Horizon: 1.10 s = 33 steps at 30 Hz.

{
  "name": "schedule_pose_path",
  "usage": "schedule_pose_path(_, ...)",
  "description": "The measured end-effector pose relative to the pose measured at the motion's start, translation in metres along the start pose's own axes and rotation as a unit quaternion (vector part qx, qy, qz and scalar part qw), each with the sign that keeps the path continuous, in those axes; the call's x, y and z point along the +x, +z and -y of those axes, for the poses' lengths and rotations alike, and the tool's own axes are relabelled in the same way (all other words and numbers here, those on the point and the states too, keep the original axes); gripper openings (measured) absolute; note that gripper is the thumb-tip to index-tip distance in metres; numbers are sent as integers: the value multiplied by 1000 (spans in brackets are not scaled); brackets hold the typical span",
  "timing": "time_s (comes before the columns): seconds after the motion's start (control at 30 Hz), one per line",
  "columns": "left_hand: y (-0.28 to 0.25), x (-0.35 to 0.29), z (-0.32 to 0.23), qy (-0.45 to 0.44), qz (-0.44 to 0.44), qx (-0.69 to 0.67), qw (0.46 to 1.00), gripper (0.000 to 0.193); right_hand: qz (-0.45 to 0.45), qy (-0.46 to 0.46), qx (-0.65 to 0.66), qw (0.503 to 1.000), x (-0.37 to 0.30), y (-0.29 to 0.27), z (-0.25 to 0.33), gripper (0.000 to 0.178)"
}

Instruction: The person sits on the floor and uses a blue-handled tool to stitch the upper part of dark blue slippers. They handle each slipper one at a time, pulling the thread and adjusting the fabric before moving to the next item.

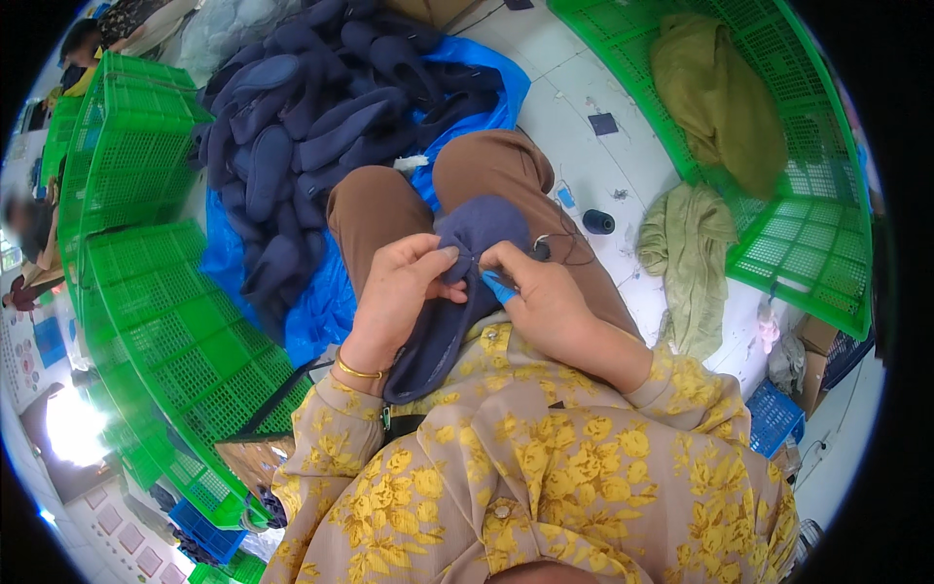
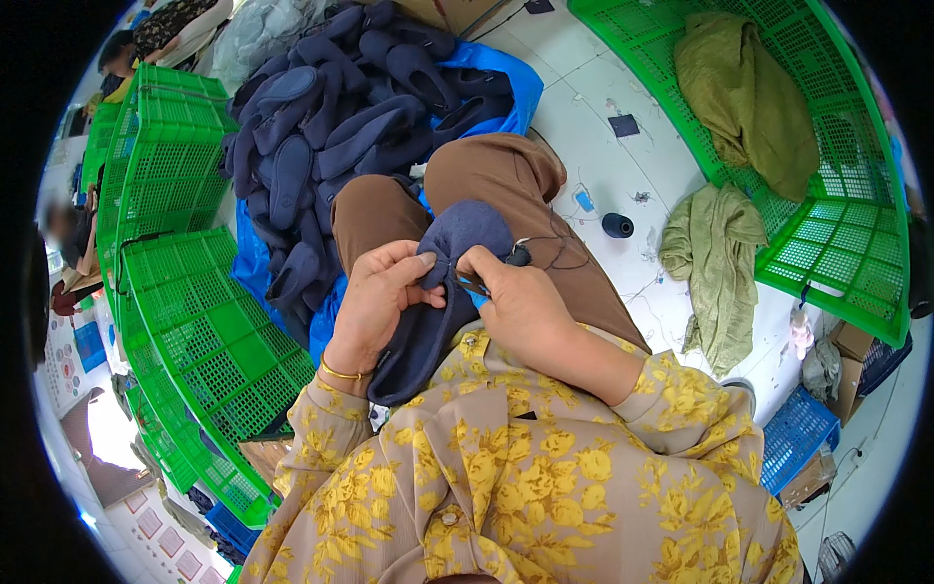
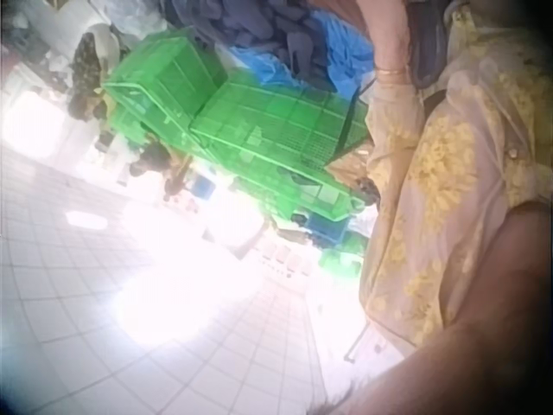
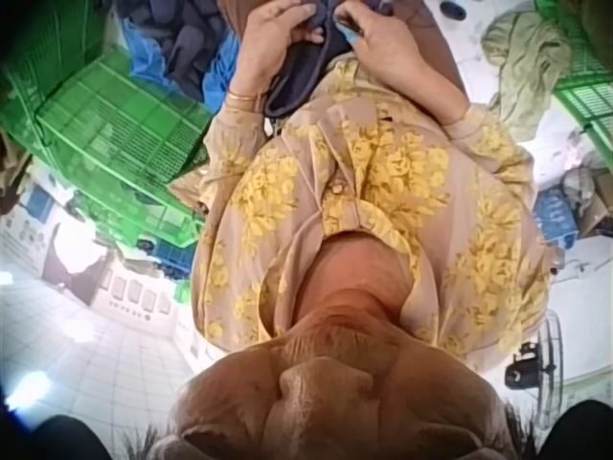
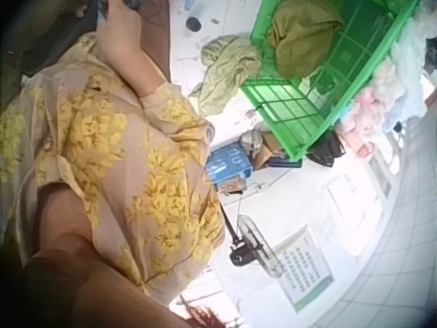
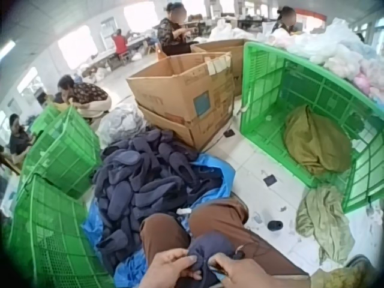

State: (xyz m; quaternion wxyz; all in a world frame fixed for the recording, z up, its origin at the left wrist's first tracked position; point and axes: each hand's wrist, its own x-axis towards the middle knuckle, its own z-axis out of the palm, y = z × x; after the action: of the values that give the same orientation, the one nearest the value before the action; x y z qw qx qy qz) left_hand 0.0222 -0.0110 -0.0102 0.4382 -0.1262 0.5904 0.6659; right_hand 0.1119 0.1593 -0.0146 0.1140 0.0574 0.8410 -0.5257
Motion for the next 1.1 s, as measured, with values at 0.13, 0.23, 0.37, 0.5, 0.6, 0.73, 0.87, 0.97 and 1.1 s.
schedule_pose_path(0.13, 3, 0, 3, 5, 3, -30, 1000, 13, -10, 6, -14, 1000, 1, 6, 2, 32)
schedule_pose_path(0.23, 3, -1, 3, 7, -4, -15, 1000, 11, -19, 29, -3, 999, 3, 9, 3, 33)
schedule_pose_path(0.37, 4, -3, 1, 11, 2, -11, 1000, 12, -14, 98, 69, 993, 5, 5, 14, 36)
schedule_pose_path(0.5, 4, -4, 5, 23, 16, 5, 1000, 13, -39, 6, 58, 998, 11, 6, 19, 33)
schedule_pose_path(0.6, 2, -5, 7, 33, 17, 24, 999, 12, -2, -65, -4, 998, 22, 3, 14, 30)
schedule_pose_path(0.73, 3, -7, 5, 39, 6, 38, 999, 10, 42, -15, -73, 996, 28, -7, 18, 23)
schedule_pose_path(0.87, 9, -6, 8, 90, -20, 105, 990, 9, -85, -146, -184, 968, 23, -6, 15, 18)
schedule_pose_path(0.97, 11, 1, 18, 127, -37, 150, 980, 11, -169, -241, -137, 946, 31, -4, 14, 20)
schedule_pose_path(1.1, 10, 3, 24, 148, -50, 141, 978, 17, -150, -83, 355, 919, 43, -41, 51, 10)
